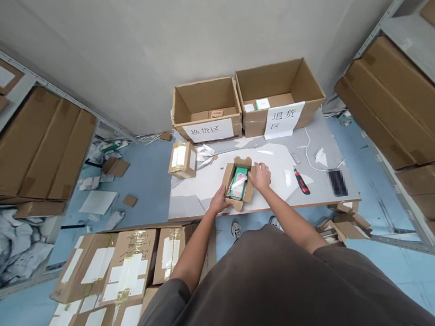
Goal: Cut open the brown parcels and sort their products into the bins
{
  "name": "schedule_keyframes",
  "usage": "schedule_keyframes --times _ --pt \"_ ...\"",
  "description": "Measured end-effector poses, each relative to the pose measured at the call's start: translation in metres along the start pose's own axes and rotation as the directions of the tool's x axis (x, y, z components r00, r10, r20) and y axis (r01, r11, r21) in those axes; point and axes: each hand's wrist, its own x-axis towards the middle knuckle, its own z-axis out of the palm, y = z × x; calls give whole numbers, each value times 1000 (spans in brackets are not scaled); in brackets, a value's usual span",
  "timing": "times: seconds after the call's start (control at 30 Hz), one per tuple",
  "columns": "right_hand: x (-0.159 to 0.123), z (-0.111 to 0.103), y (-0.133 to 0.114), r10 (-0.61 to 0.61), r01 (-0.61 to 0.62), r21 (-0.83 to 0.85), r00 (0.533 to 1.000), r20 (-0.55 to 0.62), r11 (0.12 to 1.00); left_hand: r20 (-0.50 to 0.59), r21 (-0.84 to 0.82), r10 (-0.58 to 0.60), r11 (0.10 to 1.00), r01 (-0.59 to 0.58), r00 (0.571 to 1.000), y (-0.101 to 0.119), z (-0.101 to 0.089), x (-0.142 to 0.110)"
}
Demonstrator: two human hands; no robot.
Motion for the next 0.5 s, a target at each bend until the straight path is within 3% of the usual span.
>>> schedule_keyframes --times 0.13,0.23,0.3,0.37,0.5 --pt "-33 17 -2 40 -38 -20 989 139 999 2 50 -130 990 129 992 23 -1 0" --pt "-39 24 -2 47 -44 -24 985 165 999 -81 136 -219 964 229 972 52 -9 10" --pt "-39 24 -2 55 -54 -11 983 175 998 -142 206 -136 965 163 981 75 -10 23" --pt "-39 23 -1 61 -60 -7 980 189 998 -110 244 -93 963 117 990 95 -6 36" --pt "-40 21 0 44 -42 -15 974 224 999 -52 272 -169 946 177 984 118 8 58"
